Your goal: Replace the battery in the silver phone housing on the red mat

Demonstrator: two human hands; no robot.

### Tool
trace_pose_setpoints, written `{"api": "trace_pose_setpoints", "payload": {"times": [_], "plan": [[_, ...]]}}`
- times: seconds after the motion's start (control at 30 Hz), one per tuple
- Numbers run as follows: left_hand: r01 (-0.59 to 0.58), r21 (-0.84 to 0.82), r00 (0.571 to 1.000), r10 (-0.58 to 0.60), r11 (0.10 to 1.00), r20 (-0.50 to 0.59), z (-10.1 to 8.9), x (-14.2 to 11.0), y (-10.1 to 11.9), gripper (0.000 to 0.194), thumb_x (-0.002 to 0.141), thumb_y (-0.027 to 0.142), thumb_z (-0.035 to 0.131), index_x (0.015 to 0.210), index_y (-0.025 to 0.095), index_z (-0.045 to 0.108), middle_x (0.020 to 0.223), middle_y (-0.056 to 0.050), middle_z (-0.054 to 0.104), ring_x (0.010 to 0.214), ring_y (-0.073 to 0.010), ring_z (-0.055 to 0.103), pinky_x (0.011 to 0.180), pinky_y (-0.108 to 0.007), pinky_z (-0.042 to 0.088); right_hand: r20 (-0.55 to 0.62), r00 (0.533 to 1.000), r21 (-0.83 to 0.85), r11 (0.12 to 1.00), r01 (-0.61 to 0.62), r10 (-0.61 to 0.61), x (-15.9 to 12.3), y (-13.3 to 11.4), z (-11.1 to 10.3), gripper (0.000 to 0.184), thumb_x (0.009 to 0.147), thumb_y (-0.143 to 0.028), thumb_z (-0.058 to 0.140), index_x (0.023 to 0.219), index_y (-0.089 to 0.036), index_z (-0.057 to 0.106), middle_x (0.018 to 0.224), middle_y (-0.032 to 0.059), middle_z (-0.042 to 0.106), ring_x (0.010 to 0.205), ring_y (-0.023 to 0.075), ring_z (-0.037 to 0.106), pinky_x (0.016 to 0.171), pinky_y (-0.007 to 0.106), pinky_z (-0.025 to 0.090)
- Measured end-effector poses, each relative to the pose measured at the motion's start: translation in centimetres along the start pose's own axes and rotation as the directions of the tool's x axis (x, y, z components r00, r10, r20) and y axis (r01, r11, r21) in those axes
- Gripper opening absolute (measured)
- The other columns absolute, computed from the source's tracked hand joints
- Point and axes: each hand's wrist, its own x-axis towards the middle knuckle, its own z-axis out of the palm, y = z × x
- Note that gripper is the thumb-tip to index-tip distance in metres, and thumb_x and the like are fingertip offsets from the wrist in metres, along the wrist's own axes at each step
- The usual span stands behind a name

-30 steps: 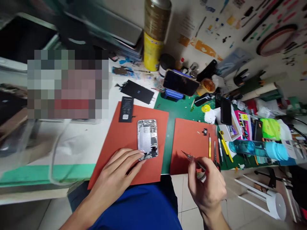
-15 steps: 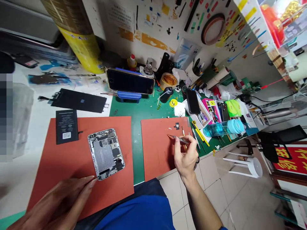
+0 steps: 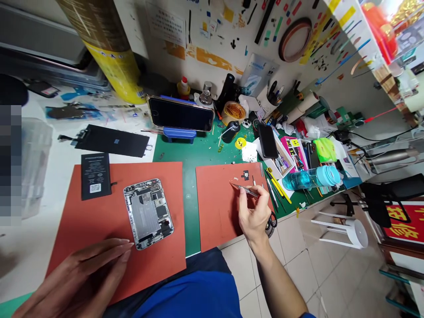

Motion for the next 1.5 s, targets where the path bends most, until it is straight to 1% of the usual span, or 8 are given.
{"api": "trace_pose_setpoints", "payload": {"times": [0.13,0.23,0.33,0.43,0.7,0.87,1.1,1.5], "plan": [[0.040,0.032,0.998,-0.041,0.999,0.038,0.2,0.2,0.2,0.016,0.102,0.024,0.069,0.117,0.027,0.074,0.112,-0.001,0.075,0.095,-0.0184,0.076,0.096,-0.031,0.062,0.000,1.000,0.069,0.997,-0.022,0.022,-0.2,-1.0,-0.6,0.032,0.095,-0.035,0.079,0.116,-0.021,0.060,0.101,0.0087,0.080,0.088,0.0225,0.082,0.080,0.038,0.070],[0.036,0.027,0.999,-0.037,0.999,0.033,0.4,0.3,0.5,0.009,0.103,0.026,0.069,0.110,0.027,0.074,0.104,-0.001,0.076,0.088,-0.0168,0.076,0.084,-0.028,0.064,0.124,0.986,0.242,0.961,-0.137,0.109,-1.4,-3.2,-1.2,0.030,0.098,-0.034,0.077,0.115,-0.023,0.056,0.096,0.0063,0.079,0.078,0.0200,0.081,0.074,0.036,0.070],[0.091,-0.055,0.995,-0.088,0.994,0.054,0.4,0.4,1.1,0.007,0.103,0.021,0.070,0.107,0.026,0.073,0.101,-0.001,0.075,0.085,-0.0145,0.074,0.074,-0.024,0.062,0.424,0.882,0.460,0.791,-0.404,0.204,-3.3,-5.7,-1.4,0.029,0.099,-0.030,0.077,0.113,-0.024,0.053,0.092,0.0046,0.079,0.069,0.0178,0.078,0.066,0.032,0.068],[0.105,-0.137,0.993,-0.097,0.985,0.064,0.4,0.6,1.4,0.008,0.101,0.021,0.073,0.109,0.024,0.073,0.101,-0.002,0.075,0.090,-0.0151,0.073,0.081,-0.027,0.062,0.620,0.768,0.517,0.654,-0.552,0.159,-5.1,-7.4,-0.9,0.025,0.101,-0.029,0.074,0.111,-0.025,0.052,0.093,0.0045,0.080,0.068,0.0174,0.078,0.063,0.030,0.066],[0.073,-0.246,0.994,-0.050,0.966,0.099,0.3,0.6,1.3,0.008,0.100,0.016,0.072,0.106,0.021,0.070,0.096,-0.001,0.073,0.088,-0.0157,0.068,0.081,-0.031,0.058,0.725,0.679,0.510,0.572,-0.642,0.115,-6.8,-8.8,0.3,0.021,0.102,-0.027,0.073,0.111,-0.025,0.053,0.092,0.0028,0.078,0.073,0.0179,0.078,0.067,0.031,0.066],[0.039,-0.268,0.994,-0.009,0.963,0.113,0.2,0.6,1.2,0.012,0.102,0.010,0.068,0.106,0.022,0.068,0.095,0.000,0.073,0.087,-0.0152,0.065,0.083,-0.032,0.055,0.721,0.683,0.509,0.579,-0.637,0.119,-6.9,-8.8,0.2,0.021,0.100,-0.027,0.074,0.109,-0.026,0.055,0.089,0.0004,0.078,0.072,0.0184,0.079,0.067,0.032,0.067],[-0.026,-0.221,0.986,0.062,0.975,0.157,0.1,0.7,1.1,0.013,0.103,0.007,0.064,0.105,0.020,0.064,0.096,0.001,0.070,0.089,-0.0137,0.063,0.091,-0.031,0.051,0.627,0.756,0.495,0.653,-0.573,0.189,-6.7,-9.7,-1.3,0.032,0.091,-0.022,0.086,0.112,-0.024,0.061,0.098,0.0061,0.084,0.073,0.0160,0.080,0.070,0.026,0.067],[-0.076,-0.181,0.976,0.110,0.981,0.187,0.1,0.9,1.1,0.012,0.107,0.009,0.058,0.103,0.020,0.062,0.096,0.001,0.069,0.091,-0.0139,0.064,0.091,-0.031,0.049,0.589,0.807,0.569,0.696,-0.438,0.027,-6.5,-10.3,-1.3,0.031,0.092,-0.009,0.079,0.114,-0.025,0.064,0.099,0.0031,0.084,0.088,0.0156,0.083,0.078,0.021,0.069]]}}
